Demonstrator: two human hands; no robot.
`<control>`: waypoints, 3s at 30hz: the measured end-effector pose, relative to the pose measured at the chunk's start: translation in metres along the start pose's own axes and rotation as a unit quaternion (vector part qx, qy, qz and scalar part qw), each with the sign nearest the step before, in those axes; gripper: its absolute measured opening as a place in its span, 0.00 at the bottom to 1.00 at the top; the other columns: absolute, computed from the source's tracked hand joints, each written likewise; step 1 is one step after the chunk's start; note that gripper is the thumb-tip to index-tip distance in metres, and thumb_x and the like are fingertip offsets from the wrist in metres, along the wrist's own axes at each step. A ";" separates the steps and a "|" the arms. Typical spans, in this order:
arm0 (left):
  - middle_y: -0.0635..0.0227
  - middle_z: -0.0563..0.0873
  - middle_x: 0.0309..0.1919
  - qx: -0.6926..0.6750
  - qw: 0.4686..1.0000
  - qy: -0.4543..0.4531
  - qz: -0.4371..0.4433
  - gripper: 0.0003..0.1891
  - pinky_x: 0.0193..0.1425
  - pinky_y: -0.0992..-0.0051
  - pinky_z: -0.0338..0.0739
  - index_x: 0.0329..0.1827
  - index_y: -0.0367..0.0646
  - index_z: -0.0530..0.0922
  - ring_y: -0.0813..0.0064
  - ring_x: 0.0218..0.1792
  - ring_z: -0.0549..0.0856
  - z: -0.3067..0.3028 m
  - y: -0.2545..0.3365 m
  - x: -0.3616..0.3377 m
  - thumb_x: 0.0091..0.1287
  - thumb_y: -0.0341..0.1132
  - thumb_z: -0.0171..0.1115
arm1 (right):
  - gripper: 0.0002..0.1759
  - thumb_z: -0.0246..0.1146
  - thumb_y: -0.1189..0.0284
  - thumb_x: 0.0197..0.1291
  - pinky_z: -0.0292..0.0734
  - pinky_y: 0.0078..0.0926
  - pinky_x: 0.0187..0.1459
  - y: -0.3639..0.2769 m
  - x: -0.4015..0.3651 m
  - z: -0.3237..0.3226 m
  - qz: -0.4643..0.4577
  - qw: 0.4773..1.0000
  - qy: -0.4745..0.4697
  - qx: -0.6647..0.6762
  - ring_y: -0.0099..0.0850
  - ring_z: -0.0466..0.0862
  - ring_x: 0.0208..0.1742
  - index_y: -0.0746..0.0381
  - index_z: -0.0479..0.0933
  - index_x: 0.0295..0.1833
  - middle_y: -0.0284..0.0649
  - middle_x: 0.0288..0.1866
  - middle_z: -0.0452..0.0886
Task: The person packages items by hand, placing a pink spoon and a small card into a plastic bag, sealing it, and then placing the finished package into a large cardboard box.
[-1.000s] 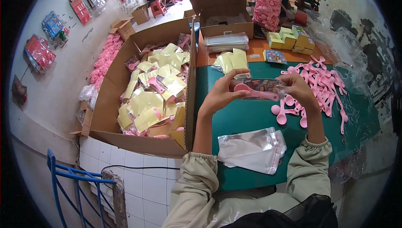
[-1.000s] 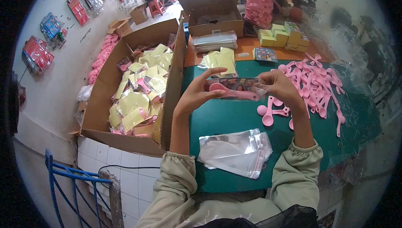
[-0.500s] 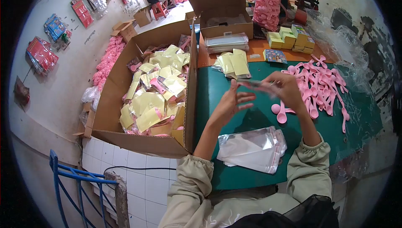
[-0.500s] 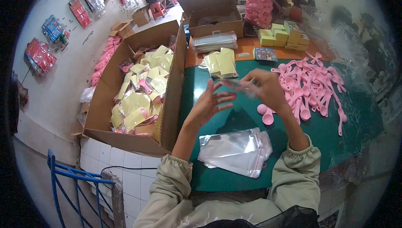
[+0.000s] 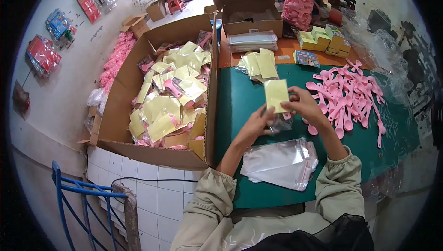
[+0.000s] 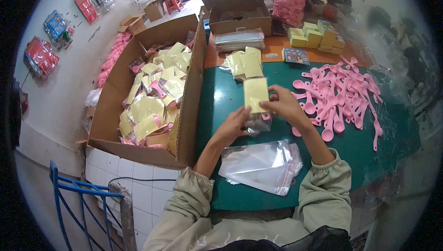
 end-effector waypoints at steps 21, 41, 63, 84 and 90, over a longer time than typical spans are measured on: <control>0.57 0.83 0.46 0.121 0.992 -0.033 -0.018 0.21 0.50 0.79 0.79 0.54 0.30 0.75 0.73 0.47 0.83 0.001 -0.013 -0.002 0.72 0.42 0.50 | 0.27 0.64 0.69 0.58 0.76 0.19 0.26 0.050 0.023 -0.014 0.022 0.988 0.127 0.088 0.26 0.80 0.26 0.67 0.61 0.57 0.41 0.35 0.80; 0.52 0.82 0.47 -0.044 0.995 -0.053 -0.076 0.43 0.56 0.67 0.78 0.52 0.30 0.74 0.63 0.50 0.82 -0.003 -0.018 0.000 0.68 0.66 0.28 | 0.10 0.65 0.71 0.47 0.70 0.35 0.40 0.001 -0.014 0.025 -0.194 0.921 -0.069 -0.329 0.40 0.75 0.38 0.64 0.74 0.32 0.43 0.33 0.74; 0.56 0.82 0.45 -0.043 0.999 0.017 -0.003 0.21 0.50 0.76 0.78 0.49 0.26 0.74 0.73 0.42 0.83 0.007 -0.009 -0.001 0.73 0.38 0.39 | 0.12 0.63 0.80 0.51 0.73 0.20 0.42 -0.038 -0.082 -0.147 -0.077 0.989 -0.106 -0.069 0.23 0.78 0.38 0.66 0.73 0.43 0.35 0.34 0.76; 0.58 0.79 0.43 0.270 0.943 0.083 0.175 0.11 0.43 0.74 0.81 0.52 0.37 0.70 0.71 0.43 0.82 0.007 -0.002 -0.008 0.68 0.24 0.49 | 0.10 0.65 0.83 0.49 0.77 0.21 0.41 0.030 -0.043 -0.007 -0.203 0.965 0.077 -0.150 0.27 0.77 0.41 0.66 0.73 0.37 0.40 0.47 0.69; 0.64 0.77 0.34 0.451 0.860 0.039 0.233 0.08 0.36 0.76 0.80 0.41 0.37 0.74 0.73 0.34 0.83 0.007 -0.002 -0.004 0.62 0.29 0.62 | 0.06 0.64 0.81 0.54 0.75 0.13 0.41 0.035 -0.044 -0.014 -0.110 0.989 0.033 -0.088 0.19 0.77 0.41 0.68 0.73 0.36 0.38 0.54 0.64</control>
Point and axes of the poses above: each hand's wrist, its own x-axis towards the middle knuckle, its own z-axis out of the palm, y = z × x, the point moved 2 cm from there along x, towards the middle knuckle
